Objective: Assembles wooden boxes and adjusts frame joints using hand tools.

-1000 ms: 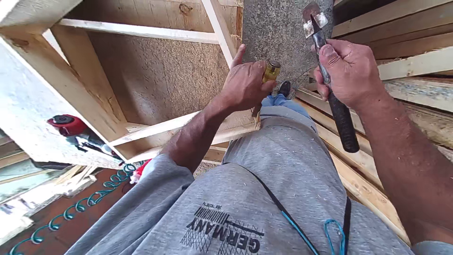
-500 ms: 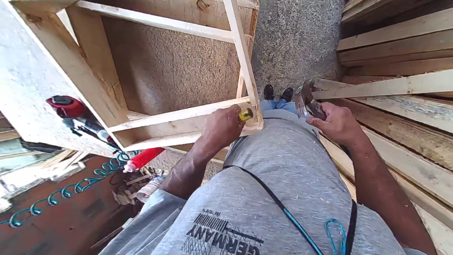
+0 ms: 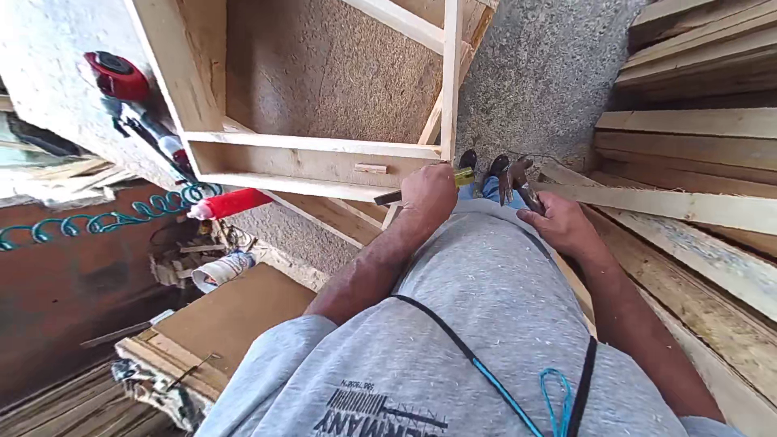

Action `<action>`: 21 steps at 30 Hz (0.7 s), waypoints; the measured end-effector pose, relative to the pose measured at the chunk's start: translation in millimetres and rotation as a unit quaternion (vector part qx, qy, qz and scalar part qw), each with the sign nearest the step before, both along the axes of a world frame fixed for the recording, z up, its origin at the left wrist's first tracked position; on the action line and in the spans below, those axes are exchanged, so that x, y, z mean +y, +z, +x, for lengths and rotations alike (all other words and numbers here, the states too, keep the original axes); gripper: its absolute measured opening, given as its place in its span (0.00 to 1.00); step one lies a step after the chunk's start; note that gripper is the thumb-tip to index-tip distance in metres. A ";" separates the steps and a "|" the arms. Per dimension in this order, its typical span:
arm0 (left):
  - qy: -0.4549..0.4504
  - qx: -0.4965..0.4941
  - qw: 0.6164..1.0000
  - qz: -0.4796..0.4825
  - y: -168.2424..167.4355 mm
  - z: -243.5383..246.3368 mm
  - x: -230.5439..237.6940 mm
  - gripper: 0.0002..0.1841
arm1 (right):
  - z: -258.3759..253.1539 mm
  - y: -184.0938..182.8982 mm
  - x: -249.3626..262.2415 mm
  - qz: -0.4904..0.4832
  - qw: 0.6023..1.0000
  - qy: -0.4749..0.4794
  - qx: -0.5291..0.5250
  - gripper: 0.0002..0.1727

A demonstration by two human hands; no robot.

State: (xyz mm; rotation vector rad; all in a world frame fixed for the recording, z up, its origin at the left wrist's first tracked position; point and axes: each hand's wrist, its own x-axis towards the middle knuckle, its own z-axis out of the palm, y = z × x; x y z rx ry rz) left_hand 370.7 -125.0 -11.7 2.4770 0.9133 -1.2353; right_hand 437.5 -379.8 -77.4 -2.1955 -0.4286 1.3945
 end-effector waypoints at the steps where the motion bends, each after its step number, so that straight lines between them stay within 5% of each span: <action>1: 0.014 0.000 1.000 -0.004 -2.1 0.4 -0.5 0.14 | 3.1 -2.8 -3.7 0.000 1.000 0.013 0.002 0.24; 6: 0.041 -0.023 0.999 -0.015 -7.4 -1.3 2.7 0.09 | 15.3 -11.0 -25.5 -0.004 0.998 0.061 -0.002 0.25; 10: -0.045 -0.139 0.988 -0.047 -9.4 -20.8 12.1 0.06 | 20.7 -13.2 -39.7 -0.015 0.998 0.064 0.000 0.26; 16: -0.147 -0.401 0.890 -0.158 -32.6 -46.2 34.2 0.05 | 23.2 -18.2 -56.5 -0.015 0.998 0.055 -0.003 0.26; 21: 0.041 -0.550 0.820 -0.153 -29.9 -60.3 39.1 0.09 | 31.2 -17.6 -63.8 -0.030 0.998 0.061 -0.007 0.27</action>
